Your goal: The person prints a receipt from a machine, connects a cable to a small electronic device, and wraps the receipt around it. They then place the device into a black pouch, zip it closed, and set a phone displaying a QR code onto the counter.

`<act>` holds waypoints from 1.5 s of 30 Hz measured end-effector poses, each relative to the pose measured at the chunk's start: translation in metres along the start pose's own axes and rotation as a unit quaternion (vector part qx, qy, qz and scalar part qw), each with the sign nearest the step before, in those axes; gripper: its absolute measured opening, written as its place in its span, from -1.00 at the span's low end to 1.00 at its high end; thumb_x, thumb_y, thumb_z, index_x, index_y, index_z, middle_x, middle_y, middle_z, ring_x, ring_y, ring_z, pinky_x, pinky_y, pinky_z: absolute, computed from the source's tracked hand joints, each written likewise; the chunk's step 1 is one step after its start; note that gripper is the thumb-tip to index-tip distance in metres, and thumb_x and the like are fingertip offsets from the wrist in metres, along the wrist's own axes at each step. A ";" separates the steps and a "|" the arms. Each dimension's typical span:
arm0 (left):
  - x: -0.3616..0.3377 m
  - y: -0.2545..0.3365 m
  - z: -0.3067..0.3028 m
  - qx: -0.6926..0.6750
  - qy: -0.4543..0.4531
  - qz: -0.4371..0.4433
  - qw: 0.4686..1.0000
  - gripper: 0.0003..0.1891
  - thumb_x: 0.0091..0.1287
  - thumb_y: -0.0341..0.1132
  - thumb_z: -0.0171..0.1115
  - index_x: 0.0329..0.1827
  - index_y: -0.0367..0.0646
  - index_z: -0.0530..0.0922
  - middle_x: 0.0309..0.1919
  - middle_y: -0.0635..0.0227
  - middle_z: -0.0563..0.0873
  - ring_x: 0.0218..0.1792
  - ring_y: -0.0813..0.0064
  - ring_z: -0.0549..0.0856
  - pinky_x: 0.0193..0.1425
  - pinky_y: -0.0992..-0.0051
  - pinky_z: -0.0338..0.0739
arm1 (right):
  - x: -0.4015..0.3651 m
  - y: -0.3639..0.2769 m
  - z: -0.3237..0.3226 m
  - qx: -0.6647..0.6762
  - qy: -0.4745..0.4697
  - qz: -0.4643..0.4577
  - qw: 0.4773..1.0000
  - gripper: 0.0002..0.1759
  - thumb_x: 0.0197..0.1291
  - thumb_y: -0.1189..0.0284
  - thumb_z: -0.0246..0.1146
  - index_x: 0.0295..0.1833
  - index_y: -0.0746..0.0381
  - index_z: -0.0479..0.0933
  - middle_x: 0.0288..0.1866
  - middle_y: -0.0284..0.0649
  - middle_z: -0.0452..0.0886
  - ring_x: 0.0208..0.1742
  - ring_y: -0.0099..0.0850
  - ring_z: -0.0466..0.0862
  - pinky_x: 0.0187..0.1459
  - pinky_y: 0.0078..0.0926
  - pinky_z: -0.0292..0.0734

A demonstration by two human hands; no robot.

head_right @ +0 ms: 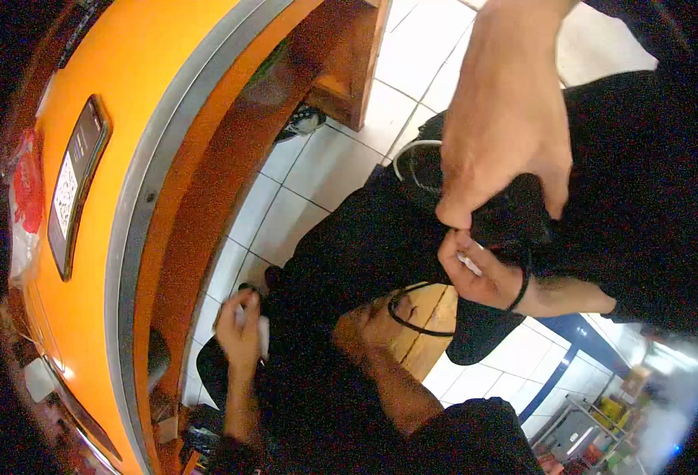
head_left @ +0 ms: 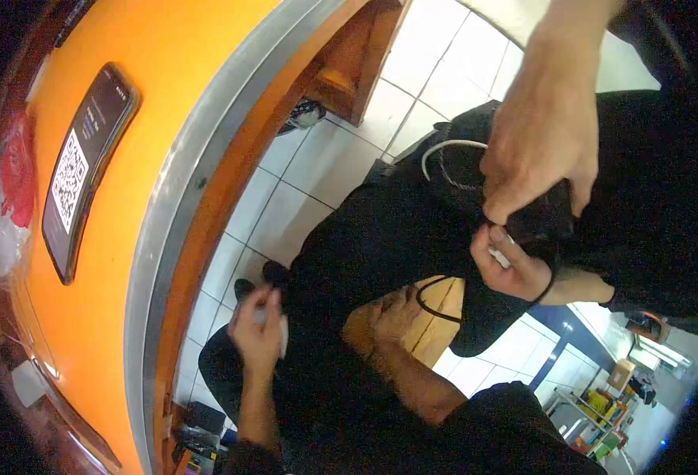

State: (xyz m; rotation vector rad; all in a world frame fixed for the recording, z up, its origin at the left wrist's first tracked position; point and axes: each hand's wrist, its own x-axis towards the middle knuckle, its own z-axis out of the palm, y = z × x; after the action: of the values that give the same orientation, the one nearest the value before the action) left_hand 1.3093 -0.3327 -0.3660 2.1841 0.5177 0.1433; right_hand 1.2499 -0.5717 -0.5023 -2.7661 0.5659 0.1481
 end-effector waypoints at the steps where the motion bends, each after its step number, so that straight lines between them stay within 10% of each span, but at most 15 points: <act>1: 0.024 0.031 0.019 -0.019 -0.025 0.065 0.997 -0.78 0.34 -0.30 0.40 -0.09 -0.28 0.70 -0.16 0.11 0.78 -0.15 0.21 0.77 -0.01 0.34 0.63 | -0.003 0.001 -0.001 -0.003 0.003 0.002 1.000 -0.31 0.14 0.29 0.29 0.32 0.45 0.35 0.53 0.25 0.13 0.53 0.20 0.12 0.52 0.20 -0.06; 7: 0.088 0.158 0.103 -0.146 -0.107 0.291 0.939 -0.85 0.31 -0.41 0.33 -0.09 -0.21 0.71 -0.23 0.15 0.75 -0.18 0.12 0.75 -0.08 0.27 0.63 | -0.004 0.000 -0.019 -0.059 0.046 -0.048 0.996 -0.26 0.25 0.19 0.19 0.38 0.51 0.30 0.46 0.31 0.23 0.51 0.20 0.17 0.50 0.23 -0.02; 9: 0.098 0.171 0.122 -0.193 -0.134 0.387 0.891 -0.83 0.30 -0.41 0.32 -0.06 -0.16 0.71 -0.20 0.16 0.74 -0.17 0.11 0.75 -0.08 0.25 0.65 | 0.010 -0.026 -0.056 -0.031 -0.128 0.030 0.991 -0.26 0.32 0.16 0.13 0.42 0.51 0.26 0.45 0.34 0.23 0.51 0.23 0.16 0.51 0.22 -0.03; 17: 0.099 0.200 0.118 -0.145 -0.162 0.462 0.860 -0.80 0.25 -0.48 0.33 -0.07 -0.14 0.74 -0.20 0.19 0.74 -0.27 0.16 0.75 -0.19 0.31 0.66 | 0.001 0.000 -0.001 -0.032 0.019 -0.041 0.998 -0.28 0.34 0.17 0.11 0.44 0.46 0.24 0.46 0.32 0.21 0.50 0.22 0.17 0.52 0.25 -0.07; 45: 0.038 0.128 0.076 -0.173 -0.067 0.241 0.953 -0.84 0.28 -0.43 0.39 -0.09 -0.15 0.75 -0.25 0.21 0.75 -0.27 0.26 0.77 -0.19 0.41 0.66 | -0.004 -0.001 -0.001 -0.035 0.083 -0.046 0.995 -0.41 0.27 0.14 0.18 0.25 0.32 0.36 0.48 0.18 0.25 0.53 0.07 0.19 0.51 0.28 -0.06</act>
State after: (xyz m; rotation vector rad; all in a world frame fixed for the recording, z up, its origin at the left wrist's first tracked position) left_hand 1.4055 -0.4422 -0.3164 1.9166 -0.1230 0.3191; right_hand 1.2469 -0.5702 -0.5005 -2.8841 0.4822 -0.0846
